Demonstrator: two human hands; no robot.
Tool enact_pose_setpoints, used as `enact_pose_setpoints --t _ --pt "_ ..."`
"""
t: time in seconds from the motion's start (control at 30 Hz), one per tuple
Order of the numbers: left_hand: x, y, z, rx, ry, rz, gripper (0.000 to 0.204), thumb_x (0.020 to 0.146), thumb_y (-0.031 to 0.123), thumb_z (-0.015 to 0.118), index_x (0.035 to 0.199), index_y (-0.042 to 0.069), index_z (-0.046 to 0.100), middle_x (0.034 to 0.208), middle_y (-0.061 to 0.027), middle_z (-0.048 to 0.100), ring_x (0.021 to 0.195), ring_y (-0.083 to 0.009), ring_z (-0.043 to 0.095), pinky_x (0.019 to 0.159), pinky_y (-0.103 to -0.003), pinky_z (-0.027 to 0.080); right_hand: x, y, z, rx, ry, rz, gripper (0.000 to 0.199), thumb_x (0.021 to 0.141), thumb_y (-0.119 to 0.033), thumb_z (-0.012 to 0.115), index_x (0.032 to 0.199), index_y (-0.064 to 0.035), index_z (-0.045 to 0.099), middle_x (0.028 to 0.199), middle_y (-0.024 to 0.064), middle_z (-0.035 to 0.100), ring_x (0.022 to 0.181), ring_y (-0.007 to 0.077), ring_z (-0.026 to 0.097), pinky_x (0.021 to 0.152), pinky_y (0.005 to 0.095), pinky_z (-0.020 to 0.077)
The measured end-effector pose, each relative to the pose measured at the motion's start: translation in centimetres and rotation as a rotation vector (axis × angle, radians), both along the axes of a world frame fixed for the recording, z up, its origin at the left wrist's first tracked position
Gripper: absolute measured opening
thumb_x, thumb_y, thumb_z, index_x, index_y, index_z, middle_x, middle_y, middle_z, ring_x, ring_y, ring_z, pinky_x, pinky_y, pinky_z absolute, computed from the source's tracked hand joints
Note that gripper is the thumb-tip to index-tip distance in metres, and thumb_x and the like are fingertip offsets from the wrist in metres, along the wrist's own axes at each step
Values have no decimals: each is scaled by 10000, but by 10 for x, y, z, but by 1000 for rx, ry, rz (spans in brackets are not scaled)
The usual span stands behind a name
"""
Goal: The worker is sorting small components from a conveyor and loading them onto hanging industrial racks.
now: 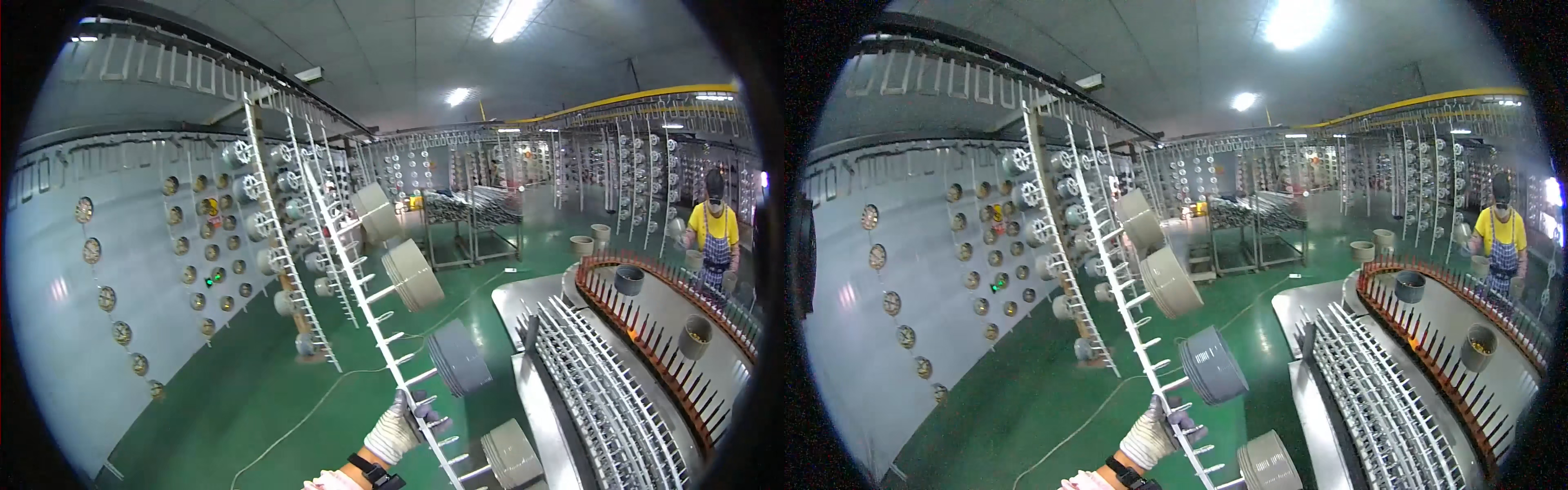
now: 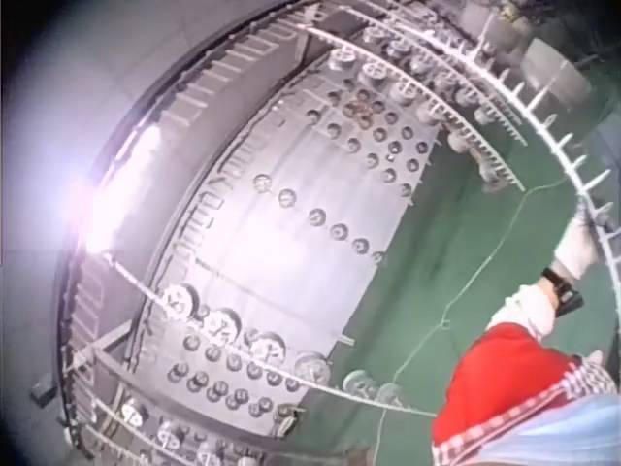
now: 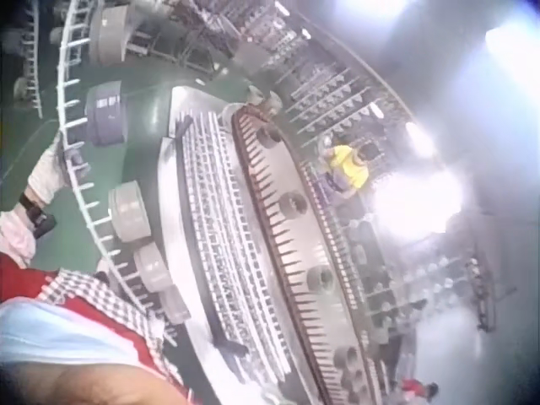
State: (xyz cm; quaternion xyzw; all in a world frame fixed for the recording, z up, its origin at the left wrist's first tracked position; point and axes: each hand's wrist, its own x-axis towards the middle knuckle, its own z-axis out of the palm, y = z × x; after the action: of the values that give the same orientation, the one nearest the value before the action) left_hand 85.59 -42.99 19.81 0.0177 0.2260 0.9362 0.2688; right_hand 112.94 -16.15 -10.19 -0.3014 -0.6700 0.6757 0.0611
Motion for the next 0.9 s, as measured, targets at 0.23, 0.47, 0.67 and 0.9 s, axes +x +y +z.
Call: enact_pose_setpoints --t 0.23,0.47,0.67,0.9 --pt "43 -71 29 -93 300 297 361 725 483 565 780 131 506 554 12 374 537 -178 437 570 -404 400 20 -35 -13 -111 13 149 358 866 -235 441 1162 -34 455 1115 118 510 1054 243 451 881 317 381" --pt "-1 -173 76 -359 284 853 337 837 437 462 770 106 461 508 -14 397 414 -169 407 384 -340 372 21 -43 -69 499 288 277 365 824 -260 527 1140 -92 456 967 85 569 879 193 527 755 302 432" --pt "-48 -259 129 -559 354 1242 198 860 327 460 863 132 496 563 19 429 449 -91 419 387 -235 349 7 -64 -30 -239 228 52 369 829 -188 529 1173 -110 422 913 79 574 719 180 542 615 278 461" --pt "-112 -322 208 -731 528 1469 246 871 228 451 1084 108 480 656 44 448 520 -63 392 456 -214 342 -67 -122 -15 -248 133 22 422 818 -201 554 1203 -120 400 867 111 566 715 178 535 607 312 464"
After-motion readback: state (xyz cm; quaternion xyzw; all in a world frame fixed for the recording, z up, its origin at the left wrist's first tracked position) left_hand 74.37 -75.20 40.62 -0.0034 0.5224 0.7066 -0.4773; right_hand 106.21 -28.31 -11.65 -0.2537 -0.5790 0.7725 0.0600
